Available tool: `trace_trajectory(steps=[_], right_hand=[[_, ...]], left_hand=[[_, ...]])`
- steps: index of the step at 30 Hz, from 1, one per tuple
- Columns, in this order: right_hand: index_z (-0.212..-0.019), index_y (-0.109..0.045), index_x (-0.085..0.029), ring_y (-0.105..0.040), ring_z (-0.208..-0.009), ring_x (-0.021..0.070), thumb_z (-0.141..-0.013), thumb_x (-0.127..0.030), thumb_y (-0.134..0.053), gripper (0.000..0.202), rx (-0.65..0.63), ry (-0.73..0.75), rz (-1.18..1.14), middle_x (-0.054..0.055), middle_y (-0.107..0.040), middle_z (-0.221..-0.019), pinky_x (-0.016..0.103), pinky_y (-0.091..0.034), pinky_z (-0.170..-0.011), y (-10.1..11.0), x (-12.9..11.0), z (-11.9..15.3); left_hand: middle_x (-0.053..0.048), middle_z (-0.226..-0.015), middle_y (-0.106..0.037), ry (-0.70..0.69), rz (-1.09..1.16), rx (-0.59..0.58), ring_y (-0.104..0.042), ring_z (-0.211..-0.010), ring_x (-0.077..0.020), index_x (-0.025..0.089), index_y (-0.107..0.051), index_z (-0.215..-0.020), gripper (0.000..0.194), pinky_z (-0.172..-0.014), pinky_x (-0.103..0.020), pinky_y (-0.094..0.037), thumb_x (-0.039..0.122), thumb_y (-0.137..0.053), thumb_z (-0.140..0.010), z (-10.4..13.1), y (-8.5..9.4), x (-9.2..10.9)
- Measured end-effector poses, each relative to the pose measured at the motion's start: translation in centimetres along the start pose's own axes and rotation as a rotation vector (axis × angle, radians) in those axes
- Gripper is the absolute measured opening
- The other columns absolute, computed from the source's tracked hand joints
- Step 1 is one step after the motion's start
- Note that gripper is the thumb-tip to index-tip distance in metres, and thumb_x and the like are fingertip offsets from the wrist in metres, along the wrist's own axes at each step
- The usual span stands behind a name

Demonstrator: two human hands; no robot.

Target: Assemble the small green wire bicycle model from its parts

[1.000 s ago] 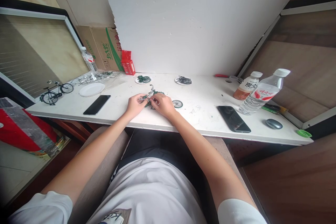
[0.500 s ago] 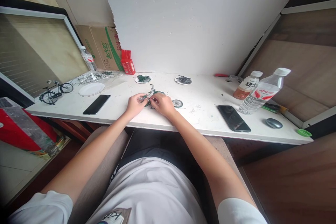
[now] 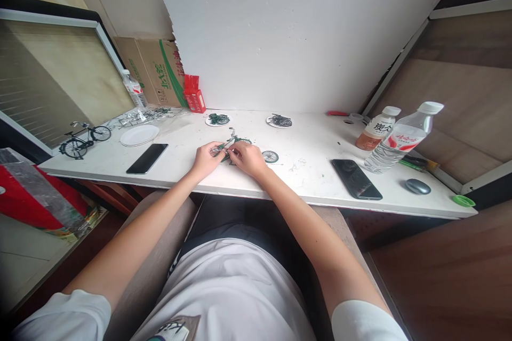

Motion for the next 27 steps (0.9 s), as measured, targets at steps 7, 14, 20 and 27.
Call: trace_trajectory(steps=[7,14,20,27], right_hand=[[-0.103,-0.076,-0.023,-0.068,-0.080,0.0198,-0.105,-0.030,-0.062,0.015,-0.007,-0.013,-0.003,0.006,-0.078,-0.095,0.031,-0.048,-0.072,-0.07,0.06,-0.01],[-0.102,-0.075,-0.023,-0.068,-0.079,0.0188,-0.105,-0.028,-0.063,0.013,-0.010,-0.009,0.004,0.005,-0.078,-0.095,0.030,-0.046,-0.071,-0.07,0.02,-0.04],[-0.103,-0.075,-0.021,-0.068,-0.080,0.0188,-0.105,-0.029,-0.062,0.016,-0.026,-0.024,-0.003,0.005,-0.078,-0.094,0.029,-0.045,-0.070,0.01,-0.15,-0.04],[-0.103,-0.075,-0.021,-0.067,-0.081,0.0197,-0.106,-0.031,-0.061,0.018,-0.048,-0.046,0.007,0.007,-0.077,-0.095,0.029,-0.045,-0.071,0.01,-0.07,-0.05]], left_hand=[[-0.012,-0.115,-0.083,-0.023,-0.004,-0.008,-0.079,-0.107,-0.0277,0.020,-0.080,-0.113,0.024,-0.102,-0.043,-0.063,0.024,-0.076,-0.090,0.04,-0.07,-0.21],[-0.011,-0.112,-0.084,-0.019,0.003,-0.011,-0.079,-0.105,-0.0263,0.020,-0.080,-0.112,0.024,-0.103,-0.042,-0.062,0.024,-0.074,-0.089,-0.02,-0.11,-0.22],[-0.010,-0.112,-0.084,-0.021,0.004,-0.019,-0.079,-0.106,-0.0252,0.020,-0.079,-0.114,0.025,-0.103,-0.040,-0.062,0.024,-0.073,-0.091,-0.02,-0.15,-0.44],[-0.010,-0.111,-0.084,-0.016,0.004,-0.019,-0.079,-0.106,-0.0253,0.020,-0.079,-0.114,0.025,-0.103,-0.040,-0.062,0.023,-0.074,-0.090,0.03,-0.19,-0.49]])
Point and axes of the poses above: each hand's wrist, its own z-axis away from the middle knuckle, its own y-axis out of the back of the hand, x = y × z, the point moved 2 cm from there along -z, towards the middle knuckle
